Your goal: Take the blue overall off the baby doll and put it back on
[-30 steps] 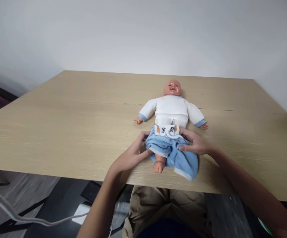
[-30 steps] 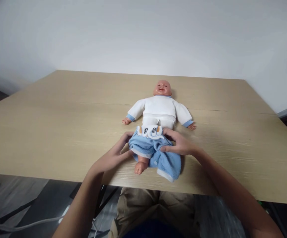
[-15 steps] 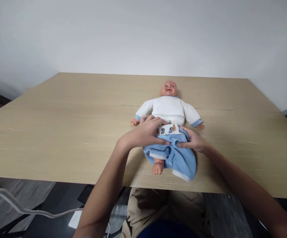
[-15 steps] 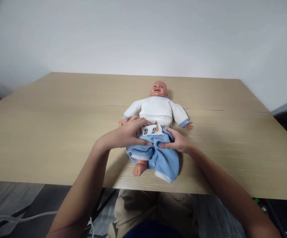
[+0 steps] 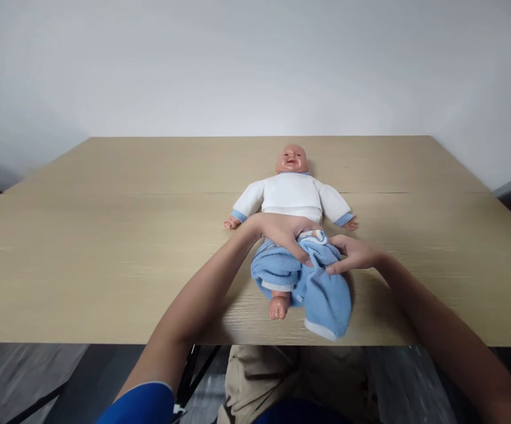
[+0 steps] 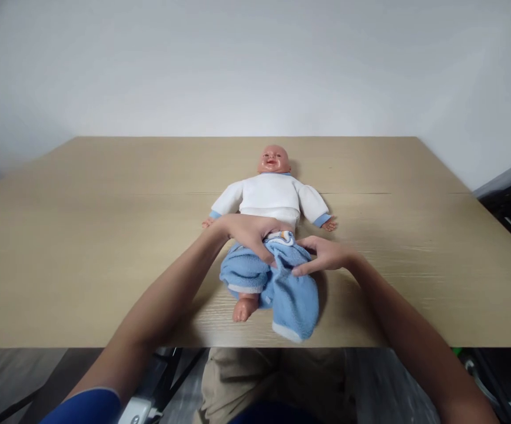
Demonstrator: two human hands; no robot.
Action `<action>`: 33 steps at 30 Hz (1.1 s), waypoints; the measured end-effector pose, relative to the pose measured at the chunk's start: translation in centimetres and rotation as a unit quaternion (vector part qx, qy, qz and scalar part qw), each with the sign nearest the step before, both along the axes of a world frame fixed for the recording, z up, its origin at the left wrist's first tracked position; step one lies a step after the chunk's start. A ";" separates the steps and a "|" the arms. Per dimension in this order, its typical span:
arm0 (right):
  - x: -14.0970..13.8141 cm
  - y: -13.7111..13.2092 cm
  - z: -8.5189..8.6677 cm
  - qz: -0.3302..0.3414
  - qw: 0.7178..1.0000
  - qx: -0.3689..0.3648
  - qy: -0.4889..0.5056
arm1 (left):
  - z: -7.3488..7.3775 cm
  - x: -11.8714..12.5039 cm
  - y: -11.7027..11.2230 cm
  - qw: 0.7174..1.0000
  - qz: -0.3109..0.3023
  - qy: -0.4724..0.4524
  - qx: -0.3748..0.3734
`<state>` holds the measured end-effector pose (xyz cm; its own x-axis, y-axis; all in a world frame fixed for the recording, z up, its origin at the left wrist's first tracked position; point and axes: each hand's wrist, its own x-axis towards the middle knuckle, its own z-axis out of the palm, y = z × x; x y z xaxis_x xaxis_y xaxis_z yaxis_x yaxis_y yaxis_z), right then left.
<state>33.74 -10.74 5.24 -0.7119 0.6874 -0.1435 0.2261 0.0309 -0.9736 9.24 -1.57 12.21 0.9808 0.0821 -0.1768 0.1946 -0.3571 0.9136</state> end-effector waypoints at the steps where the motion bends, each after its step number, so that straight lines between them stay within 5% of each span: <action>1: 0.1 0.0 0.0 -0.001 1.000 -0.004 0.017 | -0.2 0.0 0.1 1.000 -0.011 0.003 -0.017; 10: -0.2 -0.8 -0.1 -0.092 0.984 -0.049 0.144 | -0.6 -1.2 0.4 0.996 -0.064 0.045 -0.035; 18: 0.7 -0.6 -0.5 0.056 0.989 -0.118 0.067 | -1.0 -1.4 0.9 0.995 -0.053 -0.018 -0.079; 26: -0.2 -1.4 -0.3 -0.215 0.950 -0.155 0.163 | -0.3 -0.9 -0.6 0.990 -0.082 0.020 -0.113; 33: 0.4 -1.3 -0.5 -0.070 0.980 -0.163 0.091 | -0.9 -0.8 0.0 0.993 -0.041 -0.019 -0.109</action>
